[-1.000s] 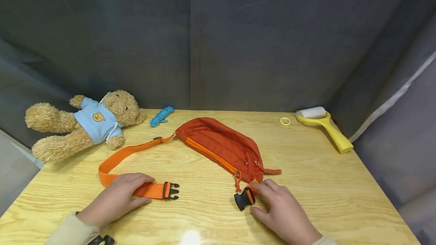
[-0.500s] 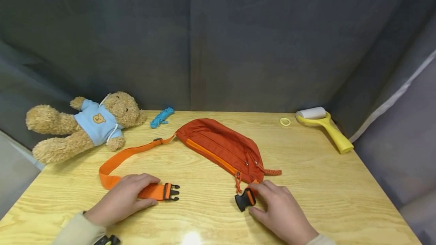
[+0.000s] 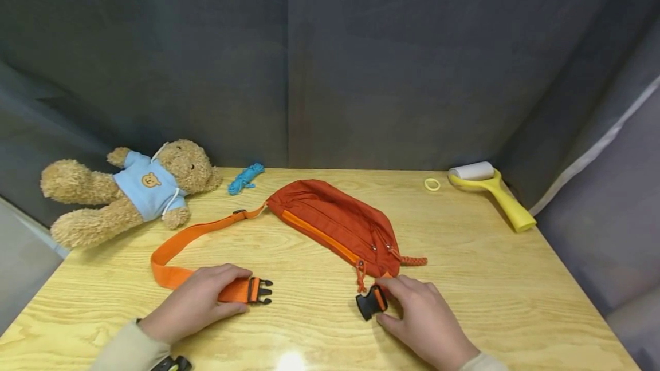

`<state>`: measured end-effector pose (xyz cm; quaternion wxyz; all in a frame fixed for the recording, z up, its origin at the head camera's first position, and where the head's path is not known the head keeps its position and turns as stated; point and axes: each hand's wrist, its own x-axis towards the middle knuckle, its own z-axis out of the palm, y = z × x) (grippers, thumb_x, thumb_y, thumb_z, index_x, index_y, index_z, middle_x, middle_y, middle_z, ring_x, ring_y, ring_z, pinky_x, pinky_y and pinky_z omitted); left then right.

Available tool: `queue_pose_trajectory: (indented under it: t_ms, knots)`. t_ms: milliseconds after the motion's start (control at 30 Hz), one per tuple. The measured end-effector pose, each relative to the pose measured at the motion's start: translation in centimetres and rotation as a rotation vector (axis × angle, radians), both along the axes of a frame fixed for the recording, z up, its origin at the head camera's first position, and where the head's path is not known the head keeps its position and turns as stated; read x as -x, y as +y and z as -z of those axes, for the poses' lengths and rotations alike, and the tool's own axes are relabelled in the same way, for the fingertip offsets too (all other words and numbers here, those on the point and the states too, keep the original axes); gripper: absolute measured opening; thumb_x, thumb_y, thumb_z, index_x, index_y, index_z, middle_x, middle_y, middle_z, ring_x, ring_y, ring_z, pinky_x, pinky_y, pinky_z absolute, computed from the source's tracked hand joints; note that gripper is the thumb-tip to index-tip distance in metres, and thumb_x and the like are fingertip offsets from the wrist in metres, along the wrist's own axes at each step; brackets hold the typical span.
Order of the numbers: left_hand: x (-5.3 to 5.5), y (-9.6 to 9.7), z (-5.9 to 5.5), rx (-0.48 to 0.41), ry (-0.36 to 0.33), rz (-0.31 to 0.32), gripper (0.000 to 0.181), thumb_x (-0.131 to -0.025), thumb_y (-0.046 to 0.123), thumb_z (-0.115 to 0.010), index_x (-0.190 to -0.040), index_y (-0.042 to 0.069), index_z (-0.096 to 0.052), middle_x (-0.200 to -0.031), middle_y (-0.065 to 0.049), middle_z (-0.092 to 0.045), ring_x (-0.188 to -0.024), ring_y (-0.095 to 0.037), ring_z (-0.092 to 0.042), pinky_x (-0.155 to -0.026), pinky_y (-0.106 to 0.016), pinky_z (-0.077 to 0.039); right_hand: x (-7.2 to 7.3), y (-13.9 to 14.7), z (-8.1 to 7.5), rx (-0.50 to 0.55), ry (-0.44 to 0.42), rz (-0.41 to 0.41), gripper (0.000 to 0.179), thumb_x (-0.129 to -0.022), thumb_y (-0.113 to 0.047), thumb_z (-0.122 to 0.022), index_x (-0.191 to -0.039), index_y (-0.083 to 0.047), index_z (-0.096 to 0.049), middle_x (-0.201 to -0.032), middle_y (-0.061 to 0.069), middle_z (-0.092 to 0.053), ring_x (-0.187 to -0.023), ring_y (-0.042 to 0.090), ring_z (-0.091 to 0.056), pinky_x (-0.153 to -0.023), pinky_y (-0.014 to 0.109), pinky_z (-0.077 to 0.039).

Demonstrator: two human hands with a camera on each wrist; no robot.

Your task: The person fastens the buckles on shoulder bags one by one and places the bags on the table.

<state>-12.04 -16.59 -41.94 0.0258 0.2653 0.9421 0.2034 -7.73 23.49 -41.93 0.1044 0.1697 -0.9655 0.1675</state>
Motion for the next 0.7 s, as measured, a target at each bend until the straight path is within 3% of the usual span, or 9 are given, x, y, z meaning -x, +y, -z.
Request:
queue_pose_trajectory:
  t_ms: [467, 700]
  knots:
    - [0.21, 0.85, -0.02, -0.005, -0.040, 0.000, 0.055, -0.088, 0.047, -0.075, -0.133, 0.018, -0.063, -0.128, 0.003, -0.065, -0.118, -0.021, -0.060, -0.101, -0.049, -0.045, 0.12, -0.16, 0.19, 0.012, -0.004, 0.002, 0.060, -0.072, -0.030, -0.091, -0.127, -0.019, -0.069, -0.114, -0.002, -0.072, -0.103, 0.021, -0.067, -0.086, 0.048, -0.050]
    - [0.26, 1.07, 0.08, -0.013, -0.037, 0.009, 0.053, -0.087, 0.045, -0.077, -0.132, 0.018, -0.064, -0.126, 0.004, -0.066, -0.117, -0.020, -0.061, -0.101, -0.049, -0.045, 0.20, -0.31, 0.06, 0.031, -0.063, 0.012, 0.058, -0.074, -0.031, -0.090, -0.127, -0.020, -0.069, -0.117, -0.003, -0.071, -0.106, 0.023, -0.067, -0.090, 0.049, -0.050]
